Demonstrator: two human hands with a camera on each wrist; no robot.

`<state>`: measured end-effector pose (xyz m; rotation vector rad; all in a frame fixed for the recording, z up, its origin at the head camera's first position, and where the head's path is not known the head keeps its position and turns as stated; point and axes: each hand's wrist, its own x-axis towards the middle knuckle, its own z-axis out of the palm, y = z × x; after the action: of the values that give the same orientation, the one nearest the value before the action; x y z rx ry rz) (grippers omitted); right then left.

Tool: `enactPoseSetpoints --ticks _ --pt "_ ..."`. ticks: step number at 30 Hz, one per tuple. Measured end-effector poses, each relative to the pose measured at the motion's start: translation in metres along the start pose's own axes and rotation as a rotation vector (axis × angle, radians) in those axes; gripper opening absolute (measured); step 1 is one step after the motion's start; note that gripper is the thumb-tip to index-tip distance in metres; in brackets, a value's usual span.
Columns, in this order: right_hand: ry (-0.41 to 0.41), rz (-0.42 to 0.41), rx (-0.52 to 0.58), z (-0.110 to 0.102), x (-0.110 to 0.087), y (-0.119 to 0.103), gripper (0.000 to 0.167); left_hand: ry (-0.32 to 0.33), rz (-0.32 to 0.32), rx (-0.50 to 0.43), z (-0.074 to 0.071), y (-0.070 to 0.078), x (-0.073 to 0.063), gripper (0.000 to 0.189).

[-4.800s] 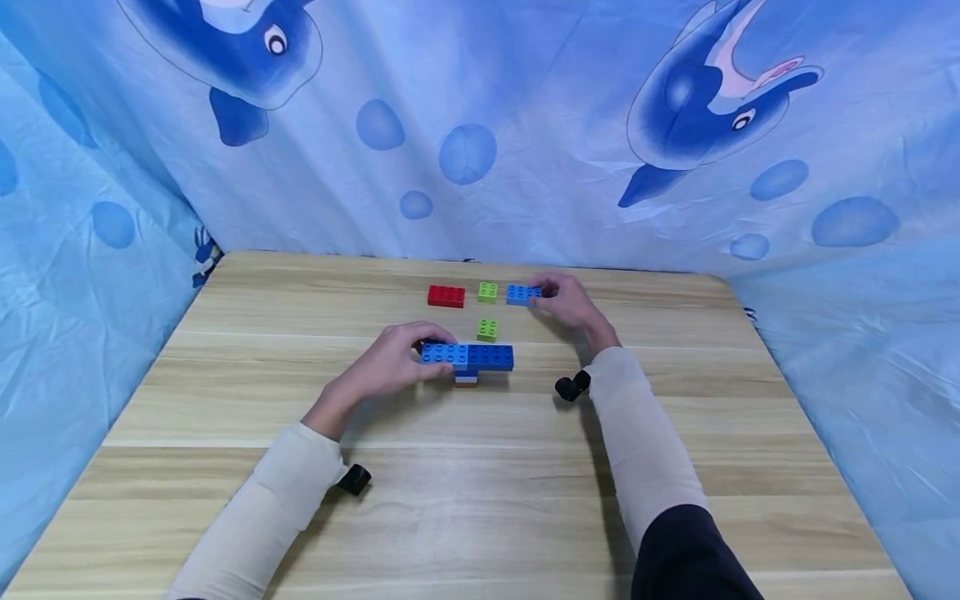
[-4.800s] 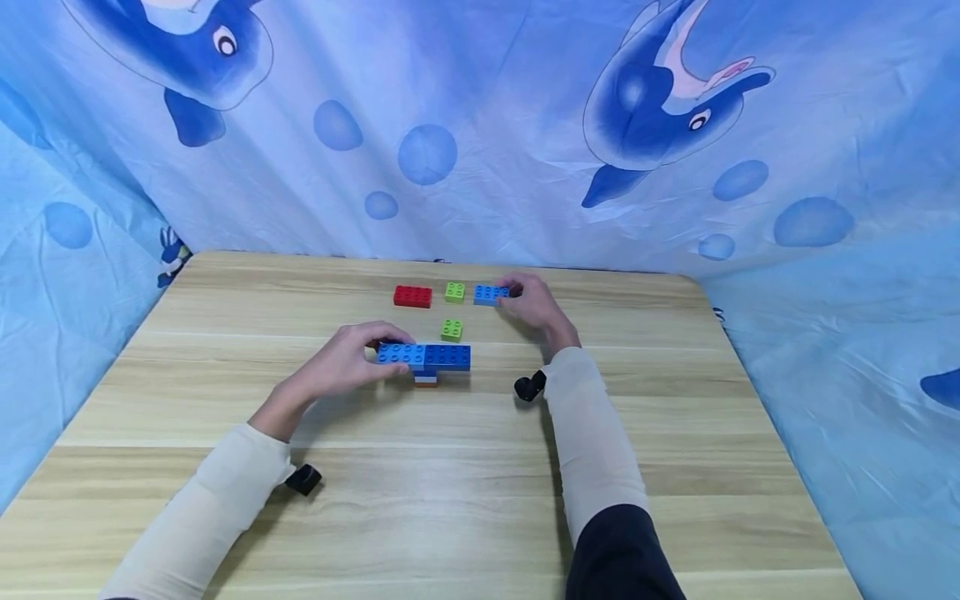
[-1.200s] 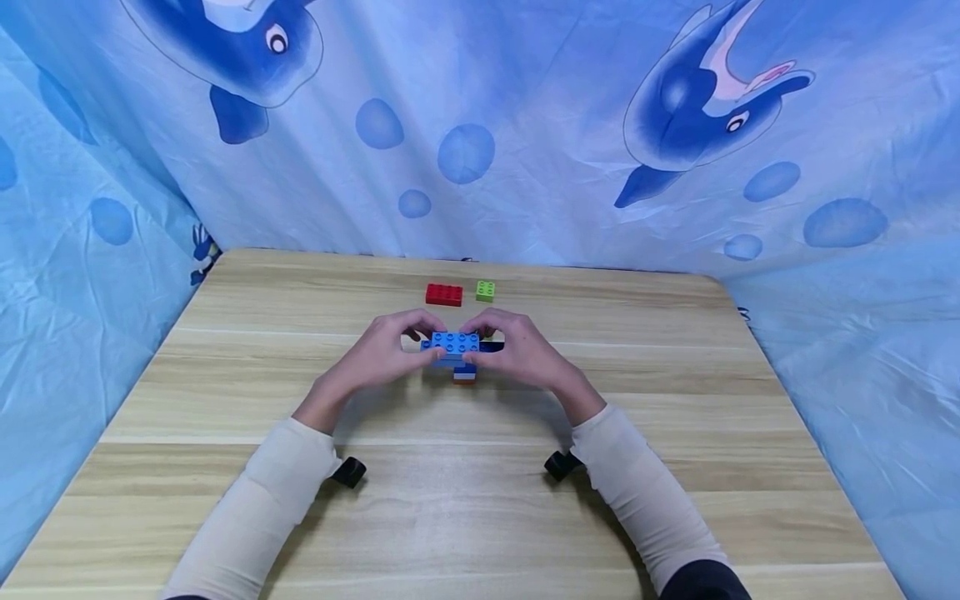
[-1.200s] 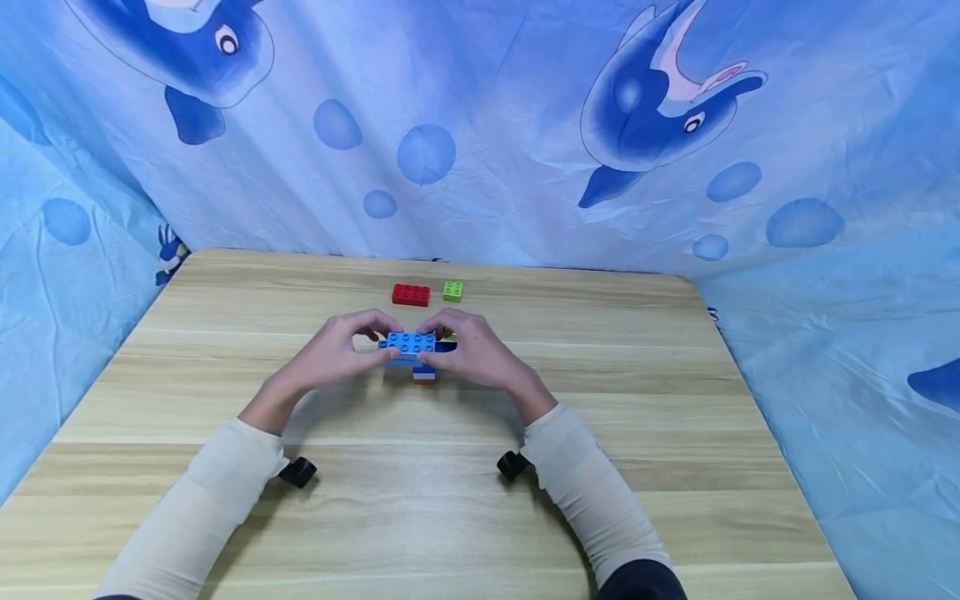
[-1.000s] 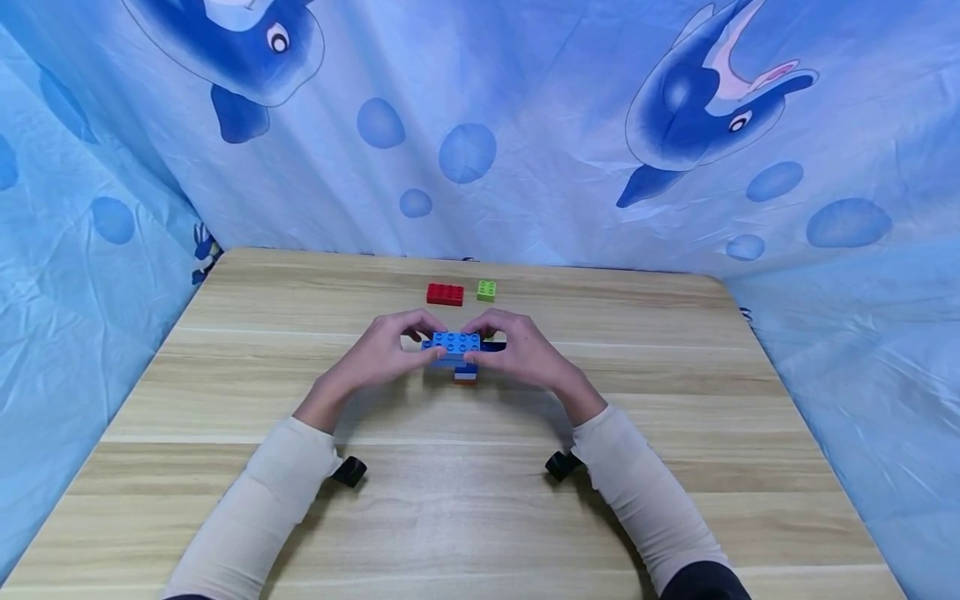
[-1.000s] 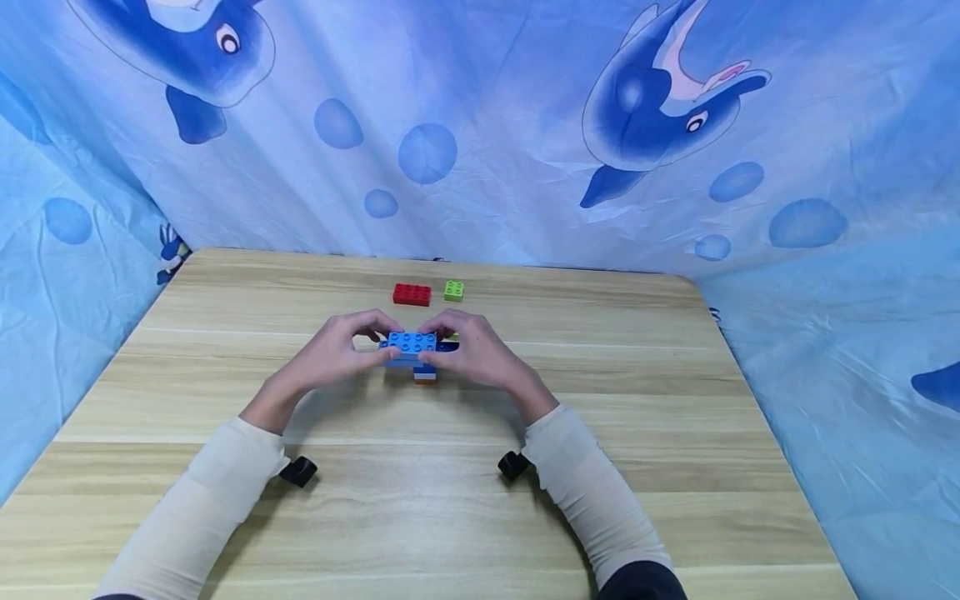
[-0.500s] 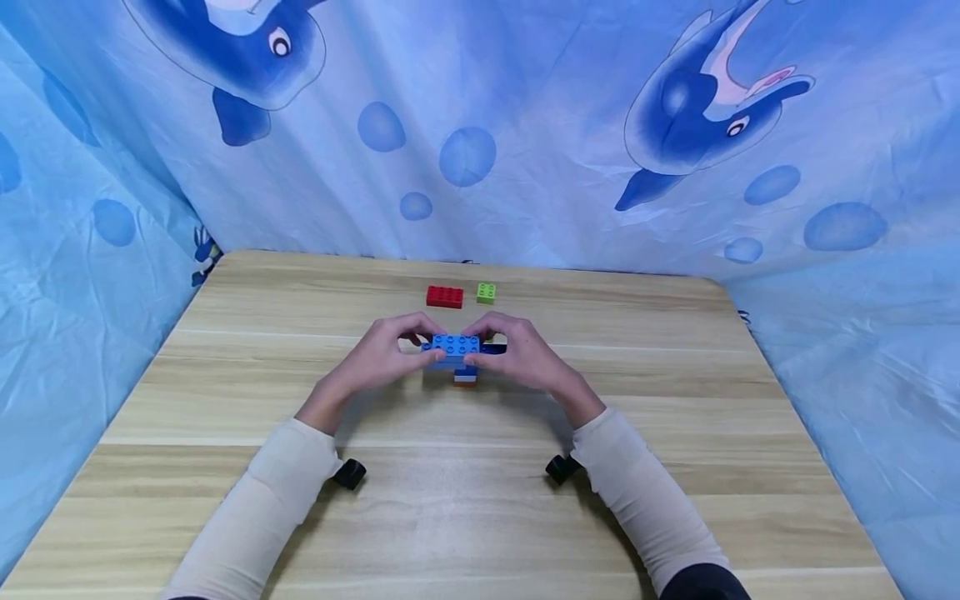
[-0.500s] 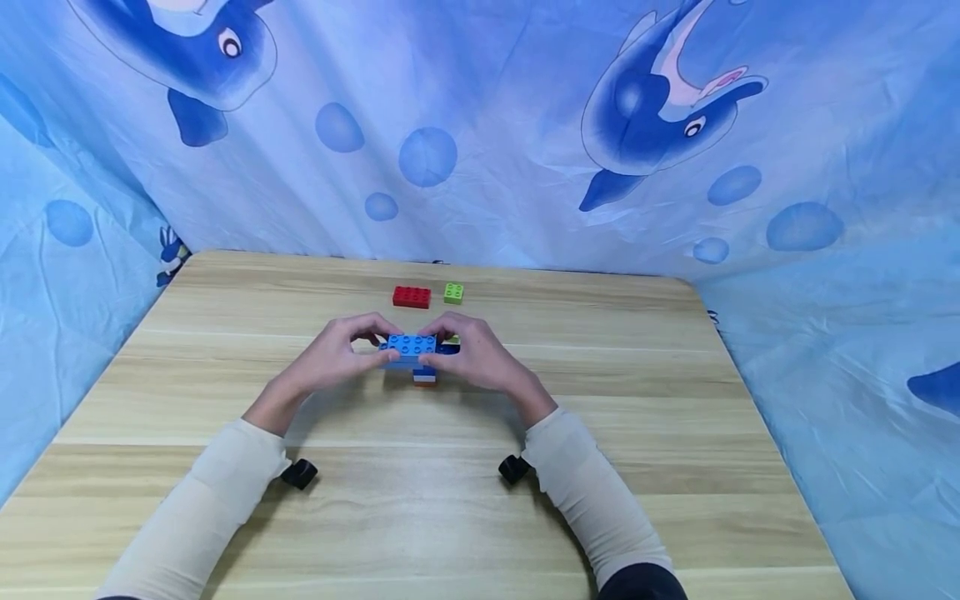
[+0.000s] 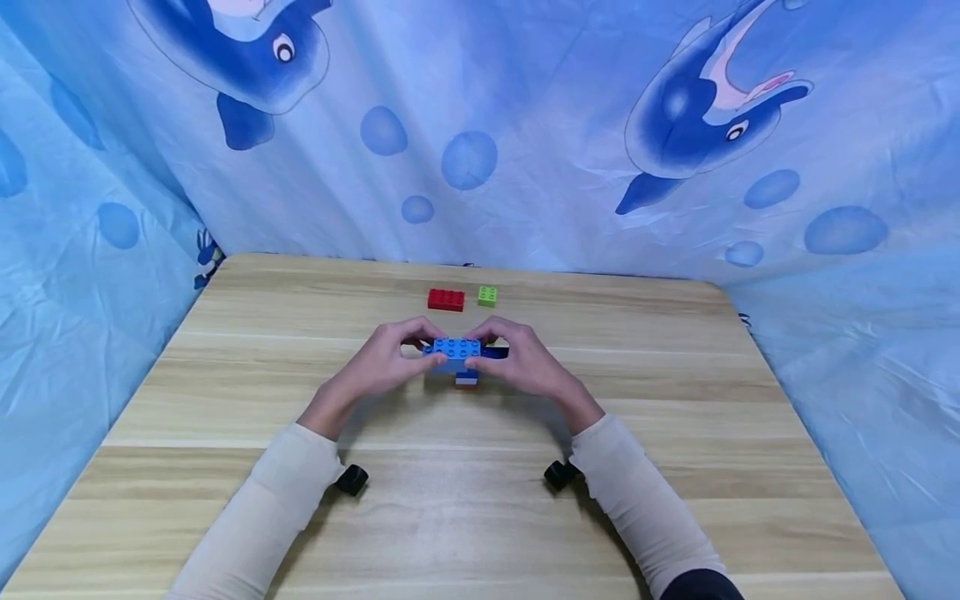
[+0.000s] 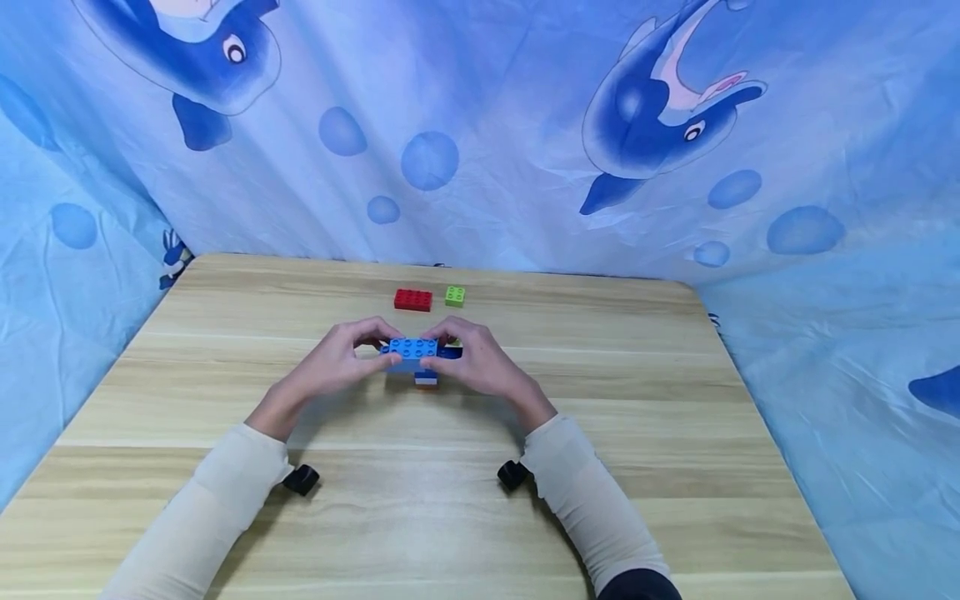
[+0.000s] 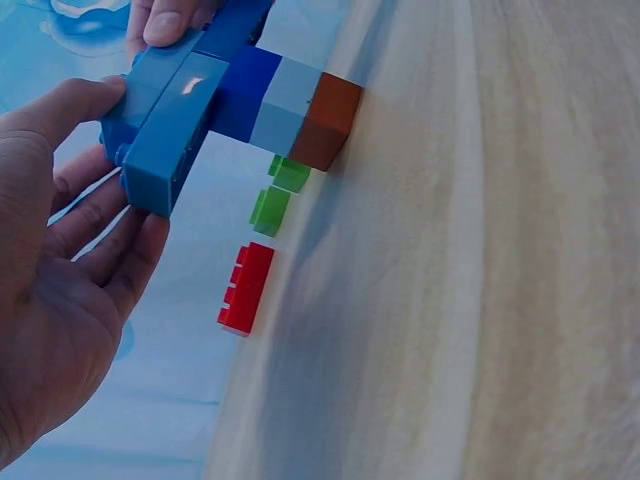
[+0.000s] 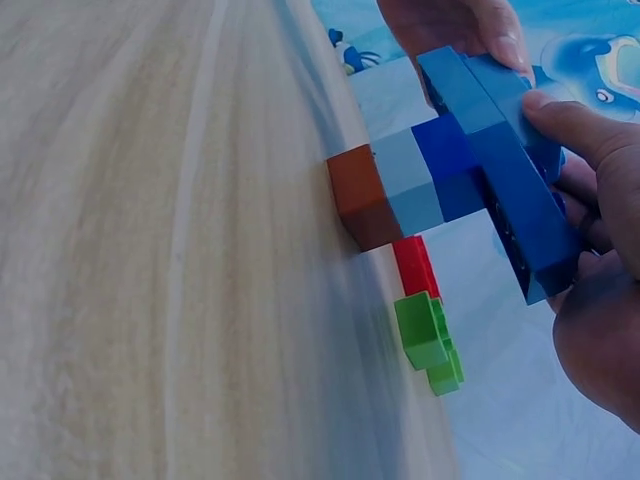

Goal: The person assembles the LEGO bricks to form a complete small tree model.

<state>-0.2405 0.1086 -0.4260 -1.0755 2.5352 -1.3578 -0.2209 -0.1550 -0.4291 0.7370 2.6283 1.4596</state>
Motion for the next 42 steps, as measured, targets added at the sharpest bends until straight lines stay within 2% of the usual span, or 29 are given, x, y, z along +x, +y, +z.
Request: enactPoseSetpoints --ticks 7,13,21,27,33,38,42 --pt "0.008 0.024 -0.050 -0.001 -0.002 -0.003 0.037 -0.007 -0.032 0.008 0.000 0.003 -0.001 0.032" --pt "-0.001 0.048 -0.049 -0.002 -0.001 -0.002 0.038 -0.011 -0.037 0.021 0.000 0.001 -0.001 0.034" --pt "-0.024 0.057 -0.051 -0.004 -0.001 -0.006 0.041 -0.035 -0.021 0.082 -0.004 0.002 -0.002 0.037" --pt "-0.022 0.080 -0.035 -0.014 -0.002 -0.004 0.042 -0.053 -0.006 0.090 -0.008 0.005 -0.003 0.037" --pt "0.039 0.155 0.005 -0.028 0.000 0.010 0.037 -0.074 -0.034 0.097 -0.013 0.006 -0.004 0.038" --pt "0.052 0.207 0.004 -0.033 0.004 0.029 0.038 -0.084 -0.071 0.107 -0.016 0.006 -0.005 0.039" --pt "0.050 0.245 -0.005 -0.032 0.012 0.048 0.037 -0.089 -0.074 0.118 -0.019 0.007 -0.007 0.039"
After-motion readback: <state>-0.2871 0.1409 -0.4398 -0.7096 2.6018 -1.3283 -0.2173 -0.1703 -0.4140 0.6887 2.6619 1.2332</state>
